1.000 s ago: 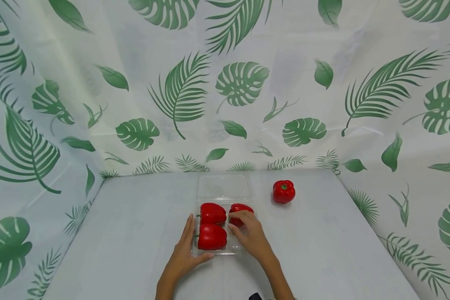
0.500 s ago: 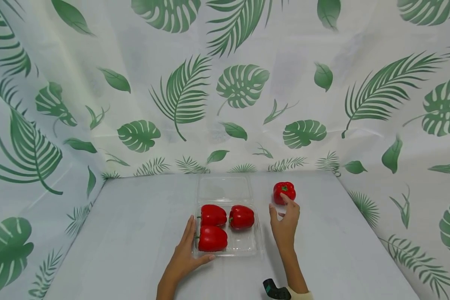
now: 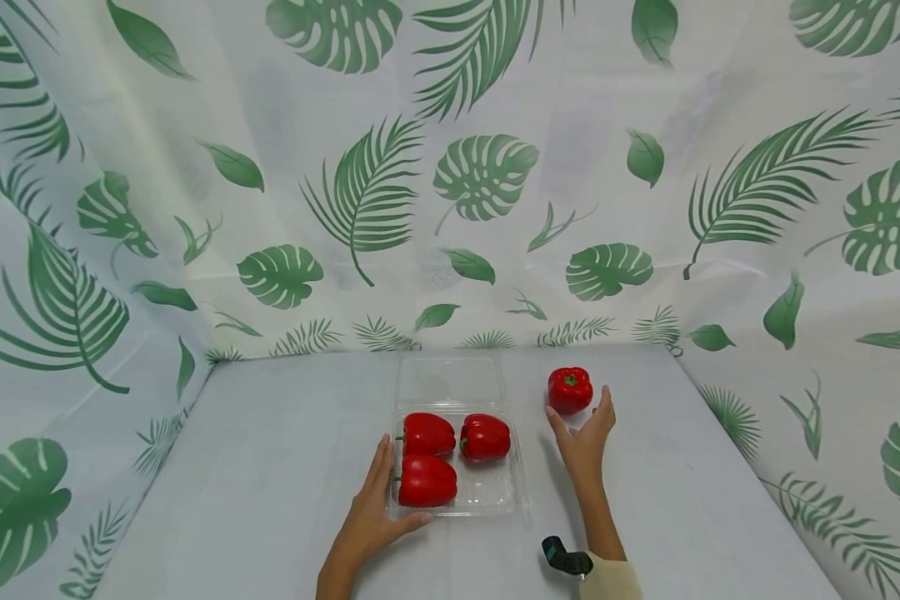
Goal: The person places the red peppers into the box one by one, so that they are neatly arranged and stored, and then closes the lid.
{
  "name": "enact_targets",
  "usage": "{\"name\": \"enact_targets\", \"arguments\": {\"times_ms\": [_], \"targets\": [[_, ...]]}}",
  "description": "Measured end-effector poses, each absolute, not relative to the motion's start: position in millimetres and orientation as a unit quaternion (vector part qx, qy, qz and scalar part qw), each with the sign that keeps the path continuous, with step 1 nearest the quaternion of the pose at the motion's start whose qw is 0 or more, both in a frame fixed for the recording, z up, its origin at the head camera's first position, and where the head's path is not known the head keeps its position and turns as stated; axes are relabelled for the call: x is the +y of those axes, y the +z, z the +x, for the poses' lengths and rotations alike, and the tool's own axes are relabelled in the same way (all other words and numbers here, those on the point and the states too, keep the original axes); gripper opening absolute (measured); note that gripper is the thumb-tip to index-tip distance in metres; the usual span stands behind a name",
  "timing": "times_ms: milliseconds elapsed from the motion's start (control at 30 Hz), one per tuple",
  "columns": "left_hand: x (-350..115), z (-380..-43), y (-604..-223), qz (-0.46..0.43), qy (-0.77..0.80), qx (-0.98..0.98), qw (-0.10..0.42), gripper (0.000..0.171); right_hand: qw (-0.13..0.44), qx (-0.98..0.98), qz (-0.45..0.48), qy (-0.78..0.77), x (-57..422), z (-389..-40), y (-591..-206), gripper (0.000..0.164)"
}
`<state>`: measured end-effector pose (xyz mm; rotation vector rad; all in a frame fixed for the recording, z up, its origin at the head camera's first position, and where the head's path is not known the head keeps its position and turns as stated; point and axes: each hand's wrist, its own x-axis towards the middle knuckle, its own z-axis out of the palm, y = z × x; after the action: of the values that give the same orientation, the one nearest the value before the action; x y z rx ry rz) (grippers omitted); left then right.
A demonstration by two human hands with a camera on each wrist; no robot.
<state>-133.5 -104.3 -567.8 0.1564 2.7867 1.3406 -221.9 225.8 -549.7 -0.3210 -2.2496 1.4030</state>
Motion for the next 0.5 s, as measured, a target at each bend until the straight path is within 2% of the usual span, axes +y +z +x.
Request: {"name": "enact_targets", "arguments": {"times_ms": [233, 500], "targets": [[-104, -133, -567, 0.042, 0.433, 0.9, 0.027, 0.123, 0.24, -0.832, -0.09, 0.492, 235, -240, -551, 0.103], [-104, -133, -569, 0.046, 0.436, 0.898, 0.024, 0.123, 0.229, -0.842, -0.089, 0.48, 240, -252, -554, 0.086]]}}
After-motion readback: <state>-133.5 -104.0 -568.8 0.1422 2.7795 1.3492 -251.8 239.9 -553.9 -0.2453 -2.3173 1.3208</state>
